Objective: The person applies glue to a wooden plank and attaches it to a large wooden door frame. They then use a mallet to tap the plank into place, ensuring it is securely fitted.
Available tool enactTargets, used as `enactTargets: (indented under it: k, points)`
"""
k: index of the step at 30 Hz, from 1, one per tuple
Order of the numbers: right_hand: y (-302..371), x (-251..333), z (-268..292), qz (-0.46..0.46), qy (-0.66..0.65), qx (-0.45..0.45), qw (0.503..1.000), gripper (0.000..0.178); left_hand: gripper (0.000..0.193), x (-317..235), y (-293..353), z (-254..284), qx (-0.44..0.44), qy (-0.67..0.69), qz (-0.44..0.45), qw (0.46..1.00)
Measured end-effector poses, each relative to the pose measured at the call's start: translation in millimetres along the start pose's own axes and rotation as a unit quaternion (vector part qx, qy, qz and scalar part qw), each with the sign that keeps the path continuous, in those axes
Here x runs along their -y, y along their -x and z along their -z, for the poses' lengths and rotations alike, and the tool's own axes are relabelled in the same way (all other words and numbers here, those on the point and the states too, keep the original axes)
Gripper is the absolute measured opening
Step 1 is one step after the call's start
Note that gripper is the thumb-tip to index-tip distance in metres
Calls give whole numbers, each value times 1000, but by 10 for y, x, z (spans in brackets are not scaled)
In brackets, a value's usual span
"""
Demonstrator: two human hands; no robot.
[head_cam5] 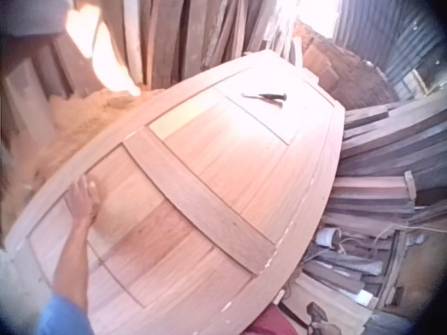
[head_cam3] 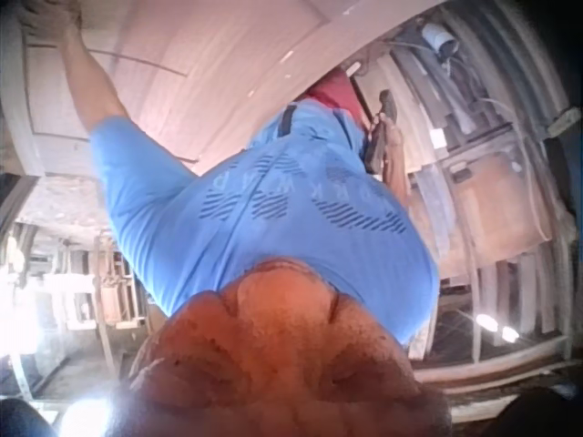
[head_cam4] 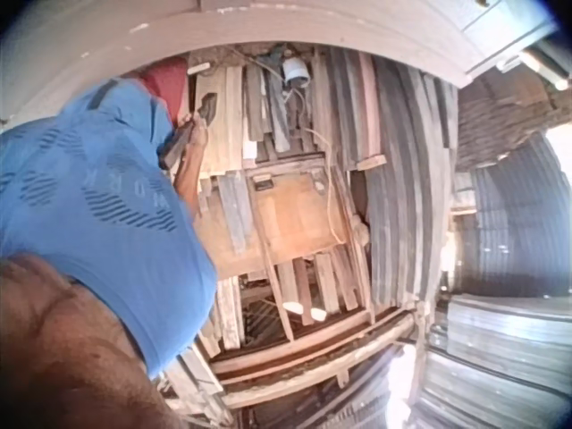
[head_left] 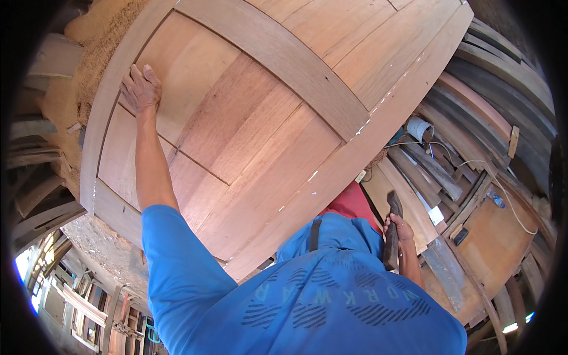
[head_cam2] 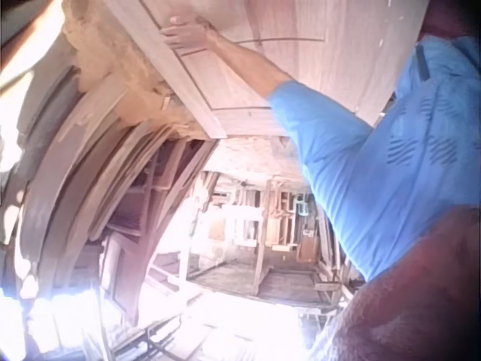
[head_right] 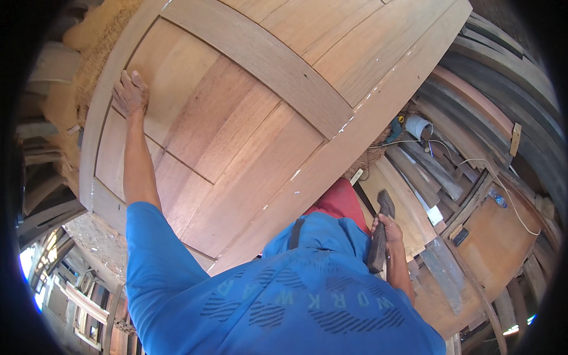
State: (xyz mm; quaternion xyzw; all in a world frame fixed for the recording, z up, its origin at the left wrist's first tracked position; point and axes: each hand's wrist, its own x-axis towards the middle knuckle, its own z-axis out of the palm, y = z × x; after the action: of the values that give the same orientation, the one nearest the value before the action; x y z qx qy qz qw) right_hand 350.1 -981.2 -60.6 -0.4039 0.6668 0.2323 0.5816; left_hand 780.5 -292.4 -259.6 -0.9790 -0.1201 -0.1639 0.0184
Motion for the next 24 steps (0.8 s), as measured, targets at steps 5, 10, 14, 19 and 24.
enactTargets:
  k: [5,10,14,19,24]
  points:
    - [-302,-158,47,-31,-54,-54,997,17,52,-131,-152,65,33,21,-32,999]
    - [311,240,-1237,-12,66,177,982,20,48,-62,-339,170,85,27,43,995]
    - [141,277,-749,7,-1,139,990,27,46,-165,-388,185,59,18,46,997]
    - [-16,202,-240,26,20,-30,999,18,43,-102,-303,74,21,13,21,999]
    - [87,313,-1059,-46,-17,104,993,23,42,-81,-322,53,21,-16,18,999]
